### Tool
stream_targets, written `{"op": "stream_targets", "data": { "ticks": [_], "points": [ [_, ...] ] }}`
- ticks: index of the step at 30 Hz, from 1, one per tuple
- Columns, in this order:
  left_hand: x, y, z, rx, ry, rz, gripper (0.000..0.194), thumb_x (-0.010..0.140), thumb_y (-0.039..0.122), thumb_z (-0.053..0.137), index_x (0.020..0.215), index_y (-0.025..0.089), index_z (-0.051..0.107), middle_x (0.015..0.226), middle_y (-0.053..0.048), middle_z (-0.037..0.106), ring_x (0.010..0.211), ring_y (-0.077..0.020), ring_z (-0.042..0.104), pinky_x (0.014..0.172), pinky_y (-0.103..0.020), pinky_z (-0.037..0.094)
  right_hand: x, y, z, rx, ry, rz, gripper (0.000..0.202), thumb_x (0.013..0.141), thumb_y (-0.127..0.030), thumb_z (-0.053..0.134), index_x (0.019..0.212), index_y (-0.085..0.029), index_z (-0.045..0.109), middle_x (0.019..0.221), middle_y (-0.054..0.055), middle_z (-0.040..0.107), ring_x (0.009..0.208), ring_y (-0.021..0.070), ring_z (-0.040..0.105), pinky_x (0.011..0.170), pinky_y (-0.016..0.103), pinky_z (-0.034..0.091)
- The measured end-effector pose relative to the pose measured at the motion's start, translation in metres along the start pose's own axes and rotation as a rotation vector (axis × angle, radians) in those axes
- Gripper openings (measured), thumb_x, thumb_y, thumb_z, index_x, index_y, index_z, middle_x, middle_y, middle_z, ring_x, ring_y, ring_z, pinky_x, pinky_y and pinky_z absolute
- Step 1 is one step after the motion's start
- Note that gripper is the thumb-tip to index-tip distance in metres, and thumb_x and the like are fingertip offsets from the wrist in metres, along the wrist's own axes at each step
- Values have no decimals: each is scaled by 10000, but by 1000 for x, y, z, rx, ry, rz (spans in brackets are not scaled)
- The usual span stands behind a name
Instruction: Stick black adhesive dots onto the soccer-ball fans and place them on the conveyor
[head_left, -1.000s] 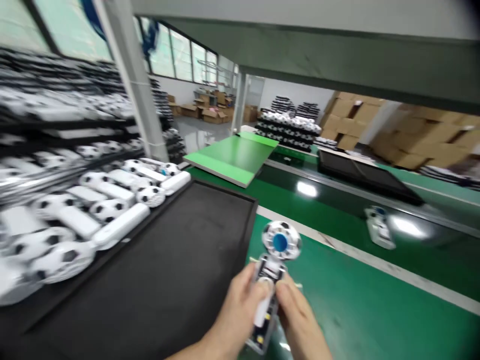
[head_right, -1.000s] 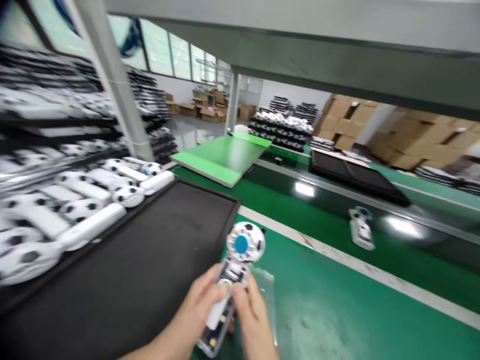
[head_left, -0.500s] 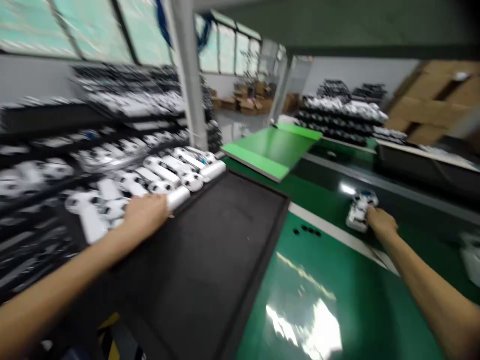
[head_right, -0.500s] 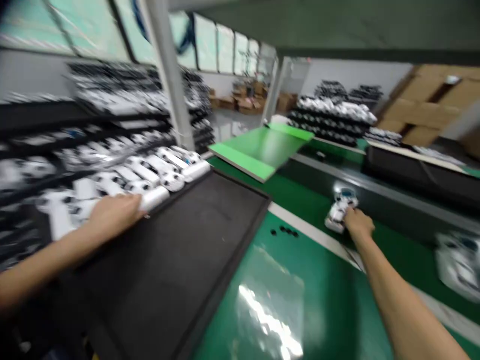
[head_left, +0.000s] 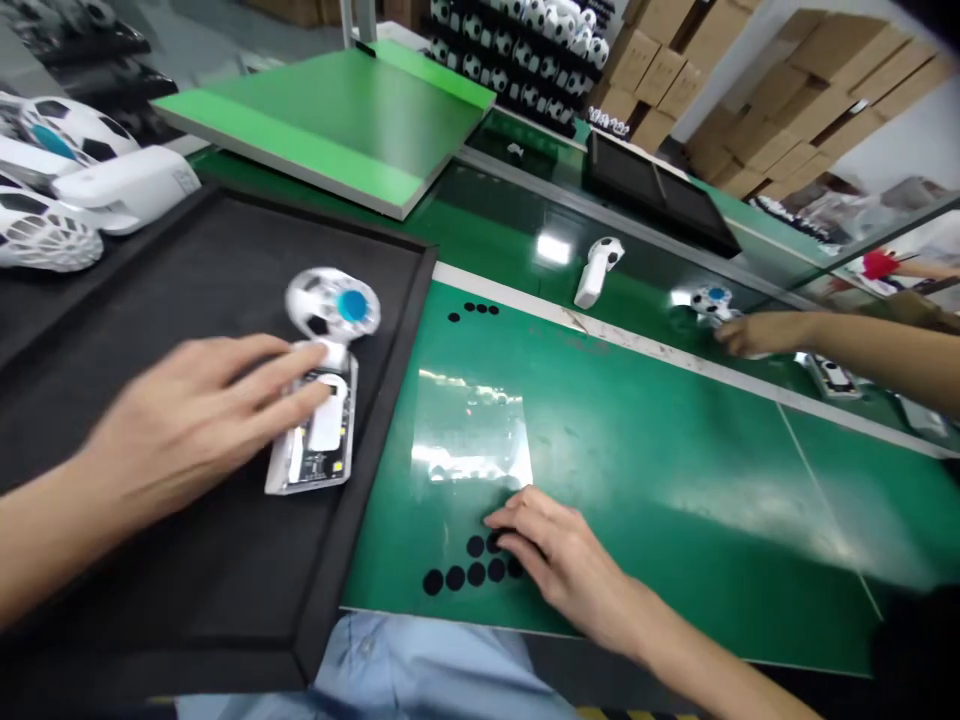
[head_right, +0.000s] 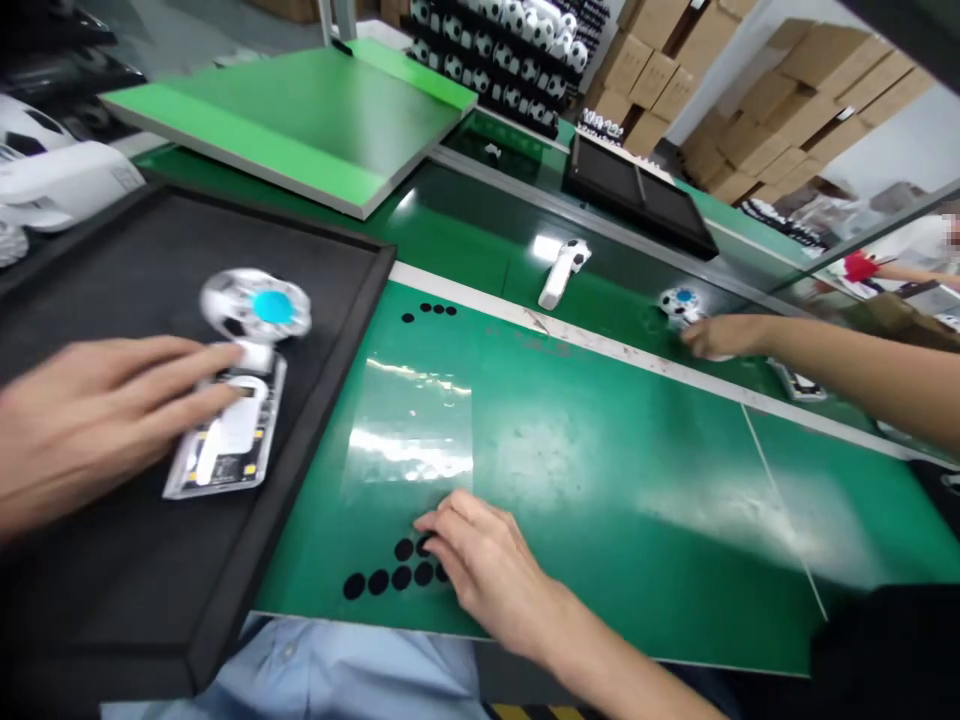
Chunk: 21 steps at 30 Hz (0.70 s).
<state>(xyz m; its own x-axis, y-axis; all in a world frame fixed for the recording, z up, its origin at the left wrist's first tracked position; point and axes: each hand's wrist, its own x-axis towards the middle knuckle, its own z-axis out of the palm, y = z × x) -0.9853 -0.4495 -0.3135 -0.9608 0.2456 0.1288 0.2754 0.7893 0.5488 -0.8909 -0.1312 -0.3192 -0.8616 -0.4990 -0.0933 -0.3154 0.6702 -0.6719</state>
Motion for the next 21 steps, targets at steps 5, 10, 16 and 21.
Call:
{"op": "stream_targets", "data": {
  "ticks": [5, 10, 16, 21],
  "points": [
    [-9, 18, 10, 61, -11, -21, 410, 890, 244, 239, 1095, 185, 589, 1425, -54, 356, 1156, -221, 501, 955, -360, 405, 2, -2, 8, -155, 53, -27, 145, 889, -106, 418, 915, -207, 519, 839, 30, 578, 752, 162, 564, 652, 288, 492],
    [-7, 39, 3, 54, -123, -476, 673, 745, 539, 531, 1289, 190, 342, 1088, -98, 608, 924, -308, 613, 789, -416, 466, 9, -3, 8, -150, 43, -62, 188, 773, -35, 437, 768, -224, 434, 742, -3, 555, 634, 143, 533, 534, 244, 434],
    [13, 46, 1, 143, -275, -601, 586, 695, 564, 522, 1127, 178, 432, 1052, -151, 642, 995, -407, 587, 794, -460, 434, 9, 8, 6, 162, 13, 59, 142, 825, -152, 499, 701, -219, 484, 665, -27, 549, 577, 120, 519, 538, 227, 411],
    [6, 46, 4, -248, -60, -575, 432, 682, 387, 590, 1036, 212, 414, 983, -80, 636, 905, -303, 621, 791, -428, 465, 32, 0, -10, 643, 58, 243, 87, 767, -205, 558, 680, -197, 563, 571, -34, 547, 559, 121, 532, 568, 230, 422]
  ]
}}
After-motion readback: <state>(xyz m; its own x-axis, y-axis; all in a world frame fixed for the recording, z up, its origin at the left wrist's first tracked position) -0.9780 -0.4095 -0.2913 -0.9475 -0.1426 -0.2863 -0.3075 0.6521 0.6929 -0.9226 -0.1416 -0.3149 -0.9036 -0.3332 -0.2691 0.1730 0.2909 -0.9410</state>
